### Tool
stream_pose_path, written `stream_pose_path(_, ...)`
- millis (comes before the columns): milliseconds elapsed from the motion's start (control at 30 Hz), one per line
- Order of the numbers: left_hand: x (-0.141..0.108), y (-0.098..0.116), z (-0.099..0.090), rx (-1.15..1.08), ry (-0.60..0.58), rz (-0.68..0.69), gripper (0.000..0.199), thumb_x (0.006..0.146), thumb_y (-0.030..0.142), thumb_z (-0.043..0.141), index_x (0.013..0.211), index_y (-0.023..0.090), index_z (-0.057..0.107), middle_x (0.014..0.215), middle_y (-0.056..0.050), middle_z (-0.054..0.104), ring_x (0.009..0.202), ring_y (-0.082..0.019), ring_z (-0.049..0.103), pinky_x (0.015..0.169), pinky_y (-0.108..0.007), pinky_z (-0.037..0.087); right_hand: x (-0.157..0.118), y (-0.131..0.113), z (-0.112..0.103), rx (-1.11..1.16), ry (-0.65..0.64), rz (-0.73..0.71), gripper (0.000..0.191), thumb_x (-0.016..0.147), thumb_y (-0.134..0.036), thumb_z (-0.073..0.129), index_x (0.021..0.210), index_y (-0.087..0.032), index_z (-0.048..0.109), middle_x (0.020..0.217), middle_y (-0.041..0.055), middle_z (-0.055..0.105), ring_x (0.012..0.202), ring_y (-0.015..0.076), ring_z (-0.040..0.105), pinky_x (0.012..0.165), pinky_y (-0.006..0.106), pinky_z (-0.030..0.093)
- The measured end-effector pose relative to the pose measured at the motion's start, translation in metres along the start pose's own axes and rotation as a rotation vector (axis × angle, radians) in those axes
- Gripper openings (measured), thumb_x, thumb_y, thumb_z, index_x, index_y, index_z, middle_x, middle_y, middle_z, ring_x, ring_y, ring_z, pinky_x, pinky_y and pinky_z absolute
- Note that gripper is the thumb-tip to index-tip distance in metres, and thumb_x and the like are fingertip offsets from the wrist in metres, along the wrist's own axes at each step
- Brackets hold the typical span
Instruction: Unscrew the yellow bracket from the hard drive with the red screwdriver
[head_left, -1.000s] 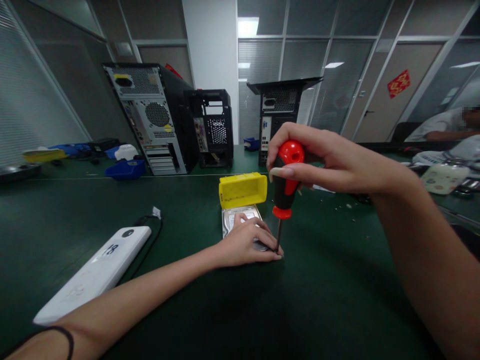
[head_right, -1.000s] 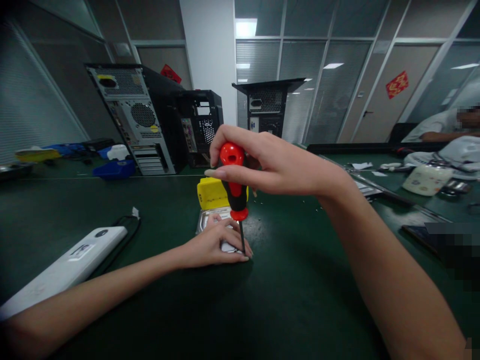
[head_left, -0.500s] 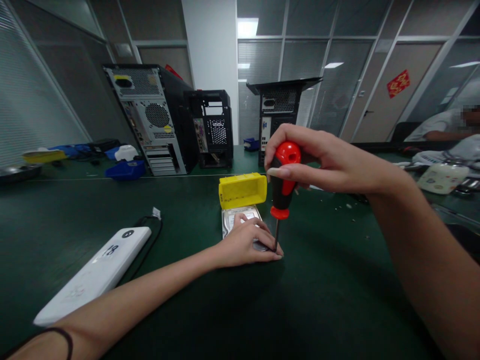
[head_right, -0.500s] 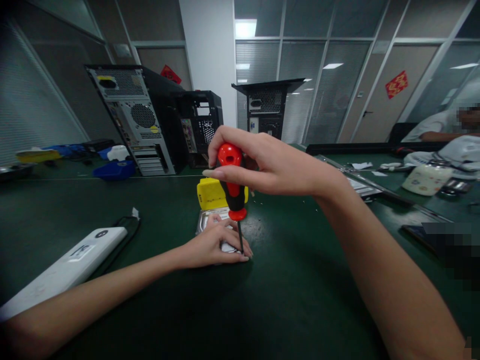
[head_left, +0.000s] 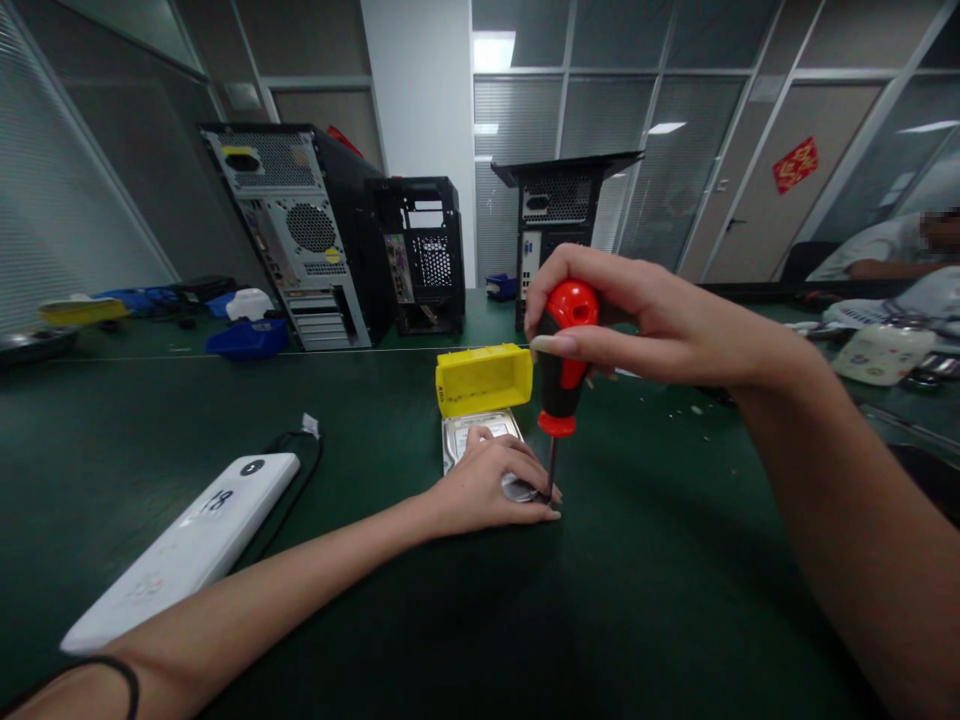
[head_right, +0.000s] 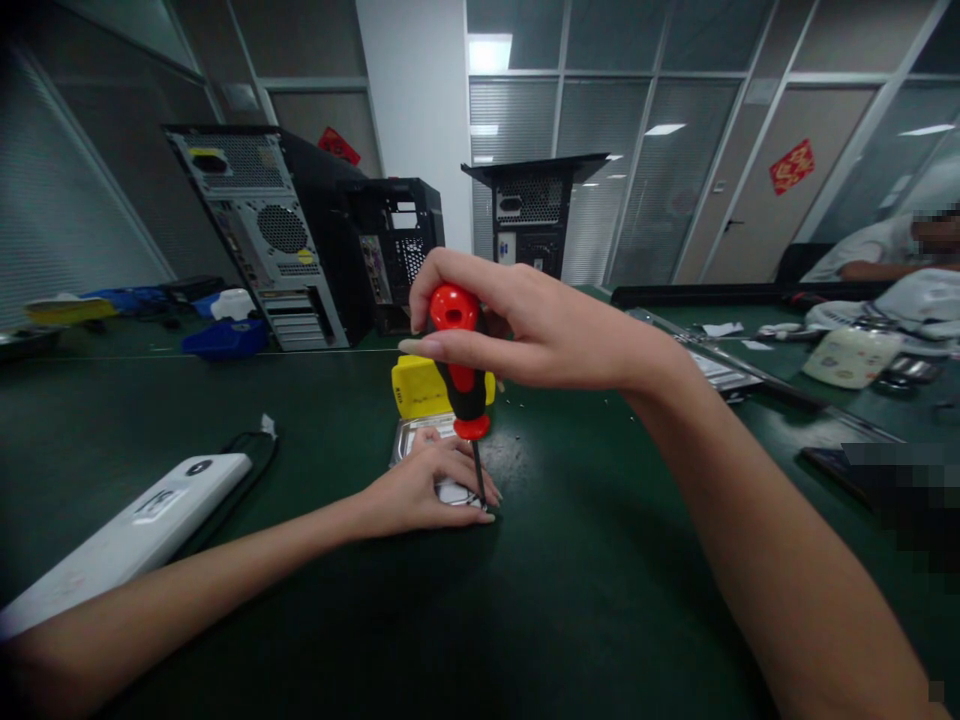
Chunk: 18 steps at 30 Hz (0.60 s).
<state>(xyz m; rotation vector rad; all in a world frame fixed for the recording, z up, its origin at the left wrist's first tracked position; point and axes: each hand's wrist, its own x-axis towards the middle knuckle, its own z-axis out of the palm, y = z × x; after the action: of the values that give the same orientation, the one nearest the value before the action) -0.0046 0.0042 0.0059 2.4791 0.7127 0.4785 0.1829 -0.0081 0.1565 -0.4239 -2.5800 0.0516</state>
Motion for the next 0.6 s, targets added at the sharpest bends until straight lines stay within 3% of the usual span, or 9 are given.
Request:
stream_pose_path(333, -0.0002, 0.0025, 0.0005, -0.004, 0.039, -0.007, 0.014, 0.08, 0.037, 0.066, 0.086, 0.027, 0.073, 0.095, 0.003, 0.074, 0.105, -0.023, 0.057, 0.094, -0.039, 0.022, 0.0065, -0.0056, 0.0085, 0.021, 0.105, -0.005, 0.03, 0.082, -0.04, 0.061, 0.089, -0.013, 0.052, 0.082, 0.0012, 0.054, 0.071, 0.0113, 0.05, 0.059, 0.024, 0.042)
stream_pose_path(467, 0.0004, 0.004, -0.0014, 0.002, 0.026, -0.019, 0.013, 0.08, 0.037, 0.067, 0.087, 0.028, 0.073, 0.094, 0.003, 0.074, 0.105, -0.023, 0.055, 0.092, -0.039, 0.022, 0.0077, -0.0067, 0.0096, 0.042, 0.082, -0.01, 0.021, 0.087, -0.032, 0.056, 0.094, -0.012, 0.052, 0.087, 0.0021, 0.054, 0.075, 0.0106, 0.051, 0.064, 0.024, 0.043)
stream_pose_path(600, 0.0008, 0.0042, -0.0017, -0.002, 0.016, -0.035, 0.013, 0.08, 0.038, 0.066, 0.088, 0.03, 0.073, 0.095, 0.004, 0.073, 0.106, -0.024, 0.054, 0.091, -0.04, 0.02, 0.0061, -0.0032, 0.008, 0.069, 0.052, -0.042, 0.024, 0.089, -0.034, 0.053, 0.098, -0.012, 0.052, 0.091, 0.0011, 0.054, 0.079, 0.0107, 0.051, 0.068, 0.023, 0.044)
